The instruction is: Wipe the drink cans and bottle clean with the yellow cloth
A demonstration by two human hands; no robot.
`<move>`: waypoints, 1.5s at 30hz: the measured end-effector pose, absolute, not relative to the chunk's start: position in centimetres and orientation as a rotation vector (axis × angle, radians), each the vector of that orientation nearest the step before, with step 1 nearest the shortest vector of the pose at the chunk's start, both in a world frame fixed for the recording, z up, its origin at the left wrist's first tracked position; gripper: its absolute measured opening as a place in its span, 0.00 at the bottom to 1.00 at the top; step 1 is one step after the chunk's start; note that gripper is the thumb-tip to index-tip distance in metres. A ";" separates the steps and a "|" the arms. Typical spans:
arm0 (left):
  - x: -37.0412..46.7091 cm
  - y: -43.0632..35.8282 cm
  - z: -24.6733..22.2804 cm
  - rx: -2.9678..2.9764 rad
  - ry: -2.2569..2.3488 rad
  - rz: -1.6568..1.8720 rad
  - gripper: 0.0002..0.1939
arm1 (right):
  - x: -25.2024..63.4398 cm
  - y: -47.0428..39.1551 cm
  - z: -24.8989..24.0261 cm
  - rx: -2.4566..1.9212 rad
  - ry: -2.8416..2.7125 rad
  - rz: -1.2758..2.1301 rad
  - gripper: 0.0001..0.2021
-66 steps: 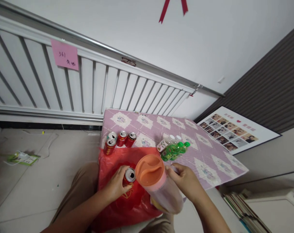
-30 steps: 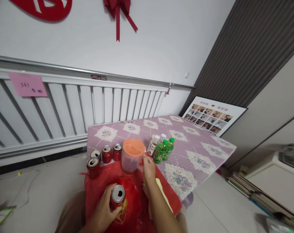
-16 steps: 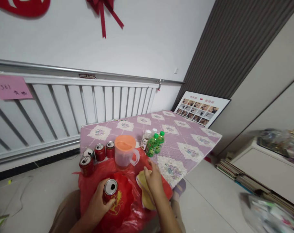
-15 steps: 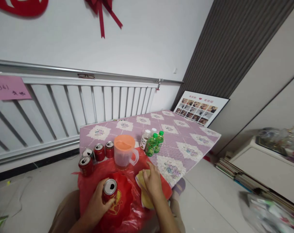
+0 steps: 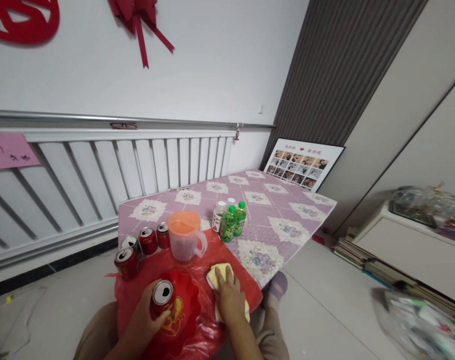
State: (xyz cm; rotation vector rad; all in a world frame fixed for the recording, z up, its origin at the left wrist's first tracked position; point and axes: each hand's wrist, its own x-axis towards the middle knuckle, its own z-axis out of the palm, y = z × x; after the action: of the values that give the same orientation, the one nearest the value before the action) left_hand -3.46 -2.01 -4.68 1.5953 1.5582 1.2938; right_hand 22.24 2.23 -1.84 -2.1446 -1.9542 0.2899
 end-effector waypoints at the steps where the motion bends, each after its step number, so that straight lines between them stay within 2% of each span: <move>1: -3.5 -2.0 -4.7 1.599 1.556 1.297 0.32 | 22.6 2.3 -1.8 -2.125 -1.944 0.297 0.31; 5: -3.5 -2.0 -4.6 1.625 1.531 1.307 0.31 | 24.0 2.8 -1.7 -2.044 -1.856 0.307 0.32; 11: -3.4 -1.9 -4.4 1.609 1.529 1.304 0.31 | 24.9 1.6 -0.6 -1.863 -1.666 0.361 0.27; 12: -3.5 -1.9 -4.3 1.602 1.530 1.304 0.31 | 24.6 0.8 -0.1 -1.819 -1.601 0.425 0.27; 17: -4.9 -1.7 -2.8 1.640 1.455 1.150 0.34 | 21.7 -3.6 2.3 -1.400 -0.847 1.200 0.34; 20: -5.8 -1.4 -1.3 1.688 1.376 1.040 0.35 | 19.7 -5.4 2.9 -1.269 -0.705 1.410 0.40; 23: -6.2 -1.3 -0.6 1.700 1.338 0.988 0.36 | 18.0 -5.8 2.9 -1.193 -0.688 1.513 0.41; 30: -6.0 -1.9 -2.0 1.625 1.516 1.153 0.40 | 15.3 -4.5 2.3 -1.269 -0.991 1.339 0.31; 38: -5.0 -2.1 -1.9 1.644 1.631 1.243 0.28 | 12.7 -2.9 1.6 -1.372 -1.373 1.017 0.28; 45: -6.2 -1.5 -0.9 1.645 1.494 1.072 0.28 | 12.1 -2.3 0.4 -1.457 -1.575 1.020 0.28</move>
State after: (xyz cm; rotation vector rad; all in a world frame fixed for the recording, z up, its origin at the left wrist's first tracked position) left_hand -6.21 -1.47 -0.91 1.6451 1.4942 1.0718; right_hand 12.12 -2.31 0.38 -1.4565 -1.5751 1.0199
